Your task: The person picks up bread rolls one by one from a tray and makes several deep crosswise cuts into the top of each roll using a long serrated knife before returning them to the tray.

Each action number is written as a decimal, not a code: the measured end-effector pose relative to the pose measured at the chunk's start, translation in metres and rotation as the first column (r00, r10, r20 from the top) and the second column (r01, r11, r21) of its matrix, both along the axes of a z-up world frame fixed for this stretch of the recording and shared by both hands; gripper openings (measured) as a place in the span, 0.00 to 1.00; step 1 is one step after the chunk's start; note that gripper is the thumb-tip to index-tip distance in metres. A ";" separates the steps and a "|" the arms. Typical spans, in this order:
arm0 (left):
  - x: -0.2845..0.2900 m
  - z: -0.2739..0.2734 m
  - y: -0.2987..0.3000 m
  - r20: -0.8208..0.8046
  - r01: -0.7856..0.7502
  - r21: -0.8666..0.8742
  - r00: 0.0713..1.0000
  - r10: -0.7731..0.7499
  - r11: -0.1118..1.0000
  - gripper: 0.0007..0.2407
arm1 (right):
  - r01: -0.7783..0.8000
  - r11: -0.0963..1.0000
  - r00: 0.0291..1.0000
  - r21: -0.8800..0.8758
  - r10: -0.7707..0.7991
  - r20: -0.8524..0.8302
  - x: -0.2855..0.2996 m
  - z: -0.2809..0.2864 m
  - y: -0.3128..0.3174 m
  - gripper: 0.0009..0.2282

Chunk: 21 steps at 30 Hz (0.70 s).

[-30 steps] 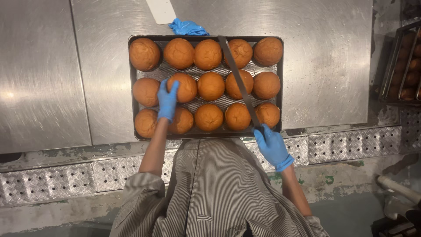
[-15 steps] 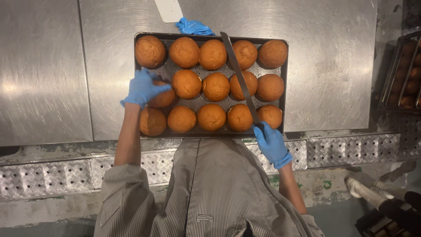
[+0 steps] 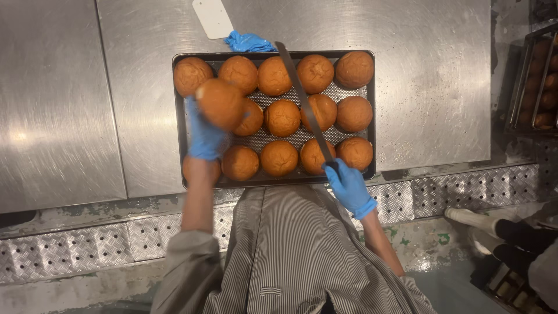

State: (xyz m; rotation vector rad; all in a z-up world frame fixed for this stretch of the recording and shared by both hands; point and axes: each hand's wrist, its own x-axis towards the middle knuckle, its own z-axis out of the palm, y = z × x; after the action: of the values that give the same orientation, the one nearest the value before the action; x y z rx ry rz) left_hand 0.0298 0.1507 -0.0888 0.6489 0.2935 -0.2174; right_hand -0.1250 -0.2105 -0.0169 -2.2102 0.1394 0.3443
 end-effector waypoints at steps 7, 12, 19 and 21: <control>0.020 0.031 -0.107 0.116 0.217 -0.379 0.976 -0.186 0.900 0.33 | -0.053 0.998 0.951 0.030 0.041 0.307 0.007 0.007 0.030 0.10; 0.014 0.051 -0.126 0.276 0.371 -0.381 0.920 -0.278 0.847 0.33 | 0.083 0.991 0.989 0.109 -0.095 0.115 0.007 0.030 0.042 0.10; 0.012 0.048 -0.132 0.079 0.283 -0.413 0.958 -0.275 0.866 0.33 | -0.003 0.999 0.934 0.044 -0.013 0.356 0.006 0.026 0.041 0.09; 0.016 0.055 -0.130 -0.015 0.200 -0.411 0.974 -0.226 0.889 0.31 | -0.027 0.999 0.915 0.028 0.014 0.404 0.000 0.019 0.037 0.09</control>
State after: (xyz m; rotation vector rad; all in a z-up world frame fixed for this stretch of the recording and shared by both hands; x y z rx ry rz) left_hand 0.0454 0.0211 -0.0337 0.2568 0.2264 -0.4981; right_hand -0.1251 -0.1731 0.0019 -2.2018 -0.1148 -0.1047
